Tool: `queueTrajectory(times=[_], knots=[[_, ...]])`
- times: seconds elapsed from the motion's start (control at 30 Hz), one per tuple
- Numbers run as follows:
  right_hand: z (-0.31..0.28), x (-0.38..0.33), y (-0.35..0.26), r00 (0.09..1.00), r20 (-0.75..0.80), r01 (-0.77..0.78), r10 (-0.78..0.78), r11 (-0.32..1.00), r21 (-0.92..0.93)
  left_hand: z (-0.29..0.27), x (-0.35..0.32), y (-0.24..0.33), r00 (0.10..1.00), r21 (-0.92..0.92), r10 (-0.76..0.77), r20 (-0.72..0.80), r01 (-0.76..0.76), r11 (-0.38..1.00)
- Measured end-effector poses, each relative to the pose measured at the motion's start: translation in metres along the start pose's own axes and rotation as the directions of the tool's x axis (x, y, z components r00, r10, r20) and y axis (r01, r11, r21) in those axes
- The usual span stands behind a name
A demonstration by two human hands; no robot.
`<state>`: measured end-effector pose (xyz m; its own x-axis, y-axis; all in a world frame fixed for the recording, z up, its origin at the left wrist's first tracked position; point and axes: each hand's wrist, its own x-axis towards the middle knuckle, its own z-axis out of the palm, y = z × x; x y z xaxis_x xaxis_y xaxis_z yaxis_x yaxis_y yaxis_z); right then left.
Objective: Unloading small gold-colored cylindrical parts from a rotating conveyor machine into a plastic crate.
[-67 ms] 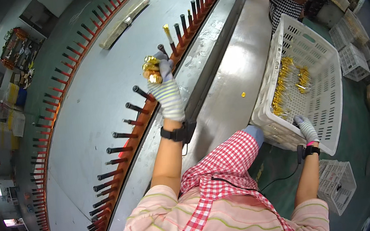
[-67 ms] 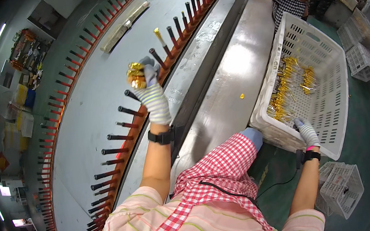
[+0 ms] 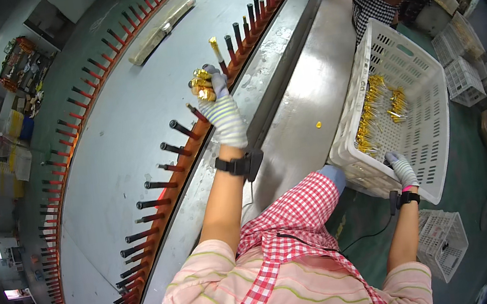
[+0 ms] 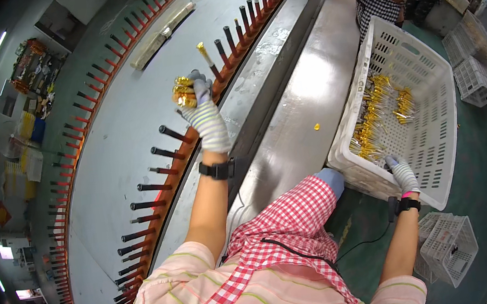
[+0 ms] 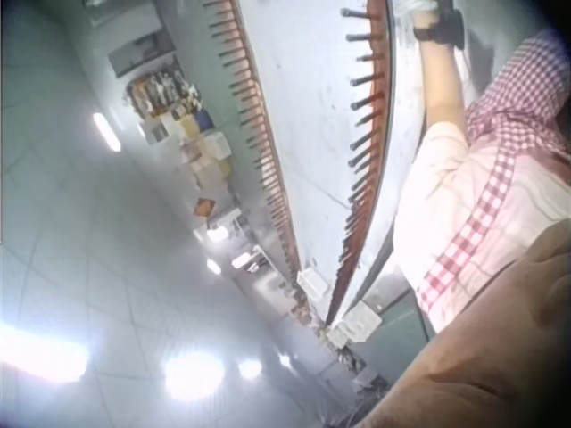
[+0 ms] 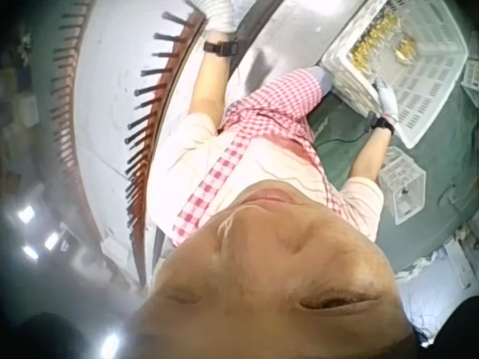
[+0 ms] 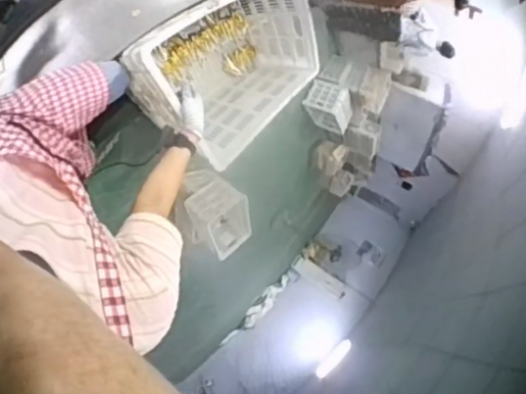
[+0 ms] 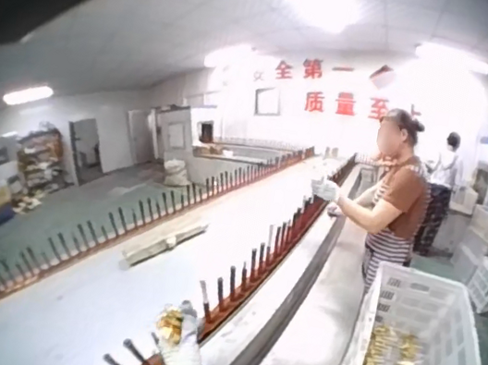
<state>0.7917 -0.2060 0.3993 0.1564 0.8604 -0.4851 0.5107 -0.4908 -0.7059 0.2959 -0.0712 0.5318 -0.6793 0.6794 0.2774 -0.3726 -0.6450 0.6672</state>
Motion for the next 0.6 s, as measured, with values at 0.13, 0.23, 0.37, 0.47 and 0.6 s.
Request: queueTrajectory(times=[0.13, 0.23, 0.37, 0.47, 0.6], knots=[[0.002, -0.002, -0.001, 1.000, -0.024, 0.010, -0.010, 1.000, -0.005, 0.009, 0.014, -0.024, 0.969, 0.340, 0.143, -0.203, -0.068, 0.938], [0.000, 0.000, 0.001, 1.000, -0.015, 0.000, 0.000, 1.000, -0.001, 0.003, 0.022, -0.032, 0.930, 0.619, 0.264, -0.255, -0.053, 0.783], [0.000, 0.001, -0.001, 1.000, -0.006, -0.014, 0.015, 1.000, 0.013, -0.014, 0.032, -0.036, 0.893, 0.465, 0.359, -0.272, -0.204, 0.861], [0.001, 0.004, 0.003, 1.000, 0.002, -0.017, 0.017, 0.999, 0.027, -0.024, 0.039, -0.031, 0.935, -0.051, 0.172, -0.309, -0.197, 0.979], [0.001, 0.004, 0.005, 0.999, -0.028, -0.016, 0.017, 0.998, 0.053, -0.038, 0.041, -0.016, 0.879, 0.326, 0.317, -0.357, -0.201, 0.924]])
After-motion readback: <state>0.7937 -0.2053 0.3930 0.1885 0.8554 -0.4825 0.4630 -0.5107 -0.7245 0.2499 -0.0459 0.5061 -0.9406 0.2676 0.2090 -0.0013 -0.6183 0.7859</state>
